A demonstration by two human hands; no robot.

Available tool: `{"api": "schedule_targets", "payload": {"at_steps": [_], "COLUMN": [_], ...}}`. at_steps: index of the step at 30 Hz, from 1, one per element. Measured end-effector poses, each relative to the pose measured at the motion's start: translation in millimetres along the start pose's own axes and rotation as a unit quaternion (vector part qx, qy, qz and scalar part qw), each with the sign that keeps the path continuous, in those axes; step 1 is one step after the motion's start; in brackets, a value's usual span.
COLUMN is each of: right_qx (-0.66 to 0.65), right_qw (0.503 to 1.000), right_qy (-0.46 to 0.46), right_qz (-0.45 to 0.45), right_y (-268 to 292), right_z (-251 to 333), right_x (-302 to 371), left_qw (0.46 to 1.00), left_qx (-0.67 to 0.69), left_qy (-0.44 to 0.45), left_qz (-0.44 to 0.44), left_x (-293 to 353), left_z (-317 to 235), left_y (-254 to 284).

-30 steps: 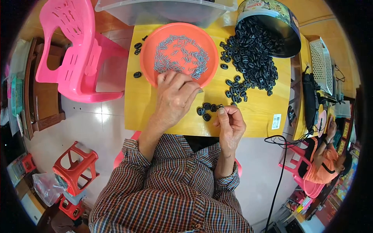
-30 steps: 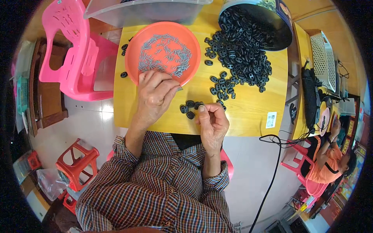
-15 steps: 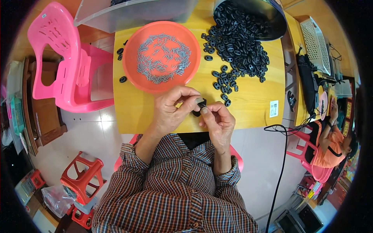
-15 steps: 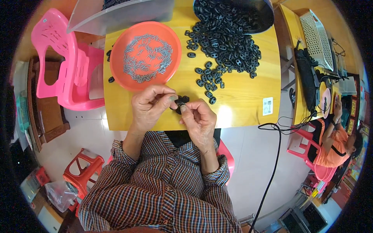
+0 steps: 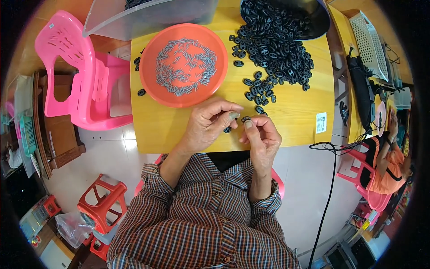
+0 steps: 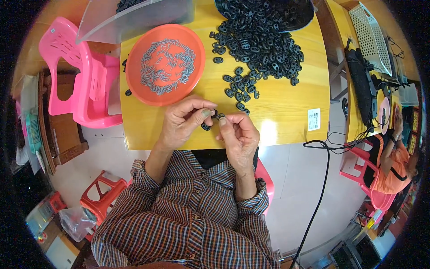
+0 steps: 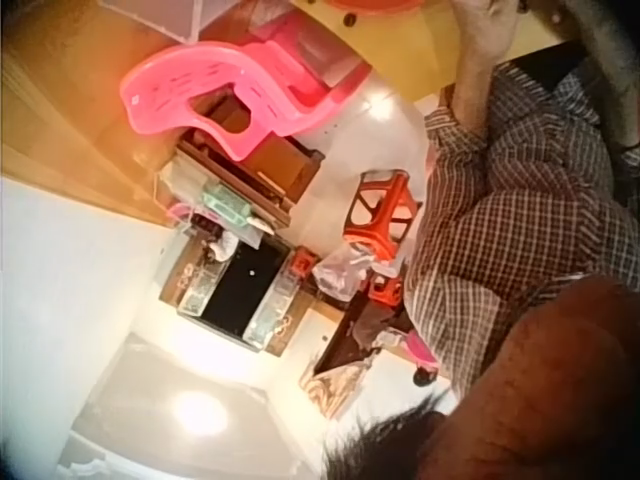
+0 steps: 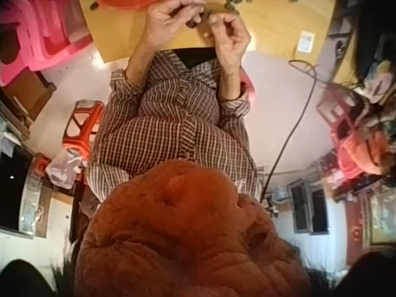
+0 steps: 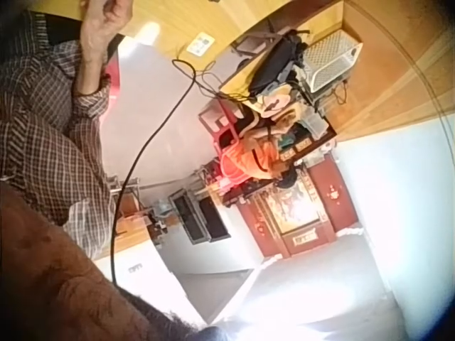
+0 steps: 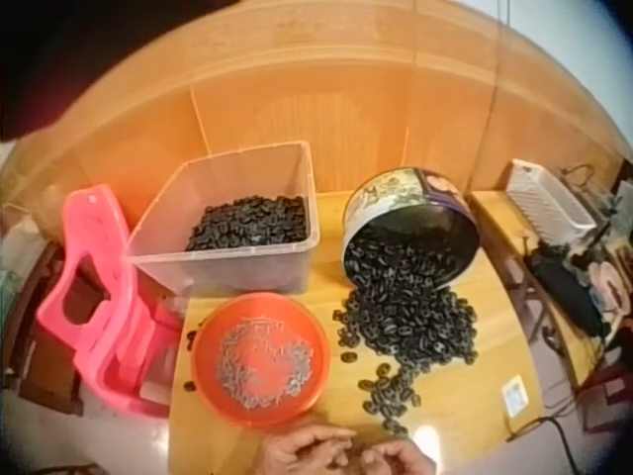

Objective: Assembling small metal pins into black plastic components at a desk.

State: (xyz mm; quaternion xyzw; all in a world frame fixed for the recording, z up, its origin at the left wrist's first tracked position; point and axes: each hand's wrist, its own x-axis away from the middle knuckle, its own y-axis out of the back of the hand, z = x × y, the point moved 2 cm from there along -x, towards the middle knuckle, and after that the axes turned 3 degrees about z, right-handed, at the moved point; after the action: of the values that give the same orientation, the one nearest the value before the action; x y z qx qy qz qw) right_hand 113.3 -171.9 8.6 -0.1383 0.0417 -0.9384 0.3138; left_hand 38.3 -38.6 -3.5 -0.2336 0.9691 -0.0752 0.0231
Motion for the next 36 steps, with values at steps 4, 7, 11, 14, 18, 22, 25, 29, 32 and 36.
{"api": "schedule_targets", "payload": {"at_steps": [4,7,11,14,18,22,25,29,32,36], "right_qx": [-0.011,-0.008,-0.009,-0.008,-0.005,-0.003,-0.009,-0.010,-0.001,0.014], "right_qw": [1.000,1.000,1.000,1.000,1.000,0.999,0.999,0.999,0.999,0.999], "right_qy": [-0.006,-0.002,-0.003,-0.001,-0.004,-0.004,-0.002,0.003,0.000,0.000], "right_qz": [0.008,0.010,0.017,0.023,0.028,0.034,0.034,0.037,0.032,0.031], "right_y": [-0.7,-1.6,-3.7,-5.1,-6.7,-6.0,-6.8,-6.6,-5.7,-3.9], "right_z": [2.5,2.7,3.1,3.1,4.1,2.0,2.8,3.5,3.2,5.2], "right_x": [0.4,0.1,0.5,0.3,0.2,0.2,0.3,0.4,1.0,1.3], "left_qw": [0.999,1.000,0.999,0.999,1.000,1.000,1.000,1.000,1.000,0.999], "left_qx": [0.024,0.021,0.033,0.025,0.020,0.013,0.010,0.005,-0.010,-0.039], "left_qy": [0.018,0.022,0.031,0.025,0.021,0.013,0.011,0.009,-0.006,-0.019], "left_qz": [-0.018,-0.007,-0.001,-0.001,0.001,0.006,0.009,0.012,0.007,0.007], "left_x": [1.5,2.7,2.9,3.2,3.6,3.4,3.6,3.6,2.5,1.4], "left_z": [0.0,1.4,-1.5,-1.0,-0.1,-2.6,-3.3,-4.7,-5.9,-8.4], "left_y": [-0.8,2.1,2.4,4.2,5.8,5.9,5.8,6.2,5.5,5.3]}}
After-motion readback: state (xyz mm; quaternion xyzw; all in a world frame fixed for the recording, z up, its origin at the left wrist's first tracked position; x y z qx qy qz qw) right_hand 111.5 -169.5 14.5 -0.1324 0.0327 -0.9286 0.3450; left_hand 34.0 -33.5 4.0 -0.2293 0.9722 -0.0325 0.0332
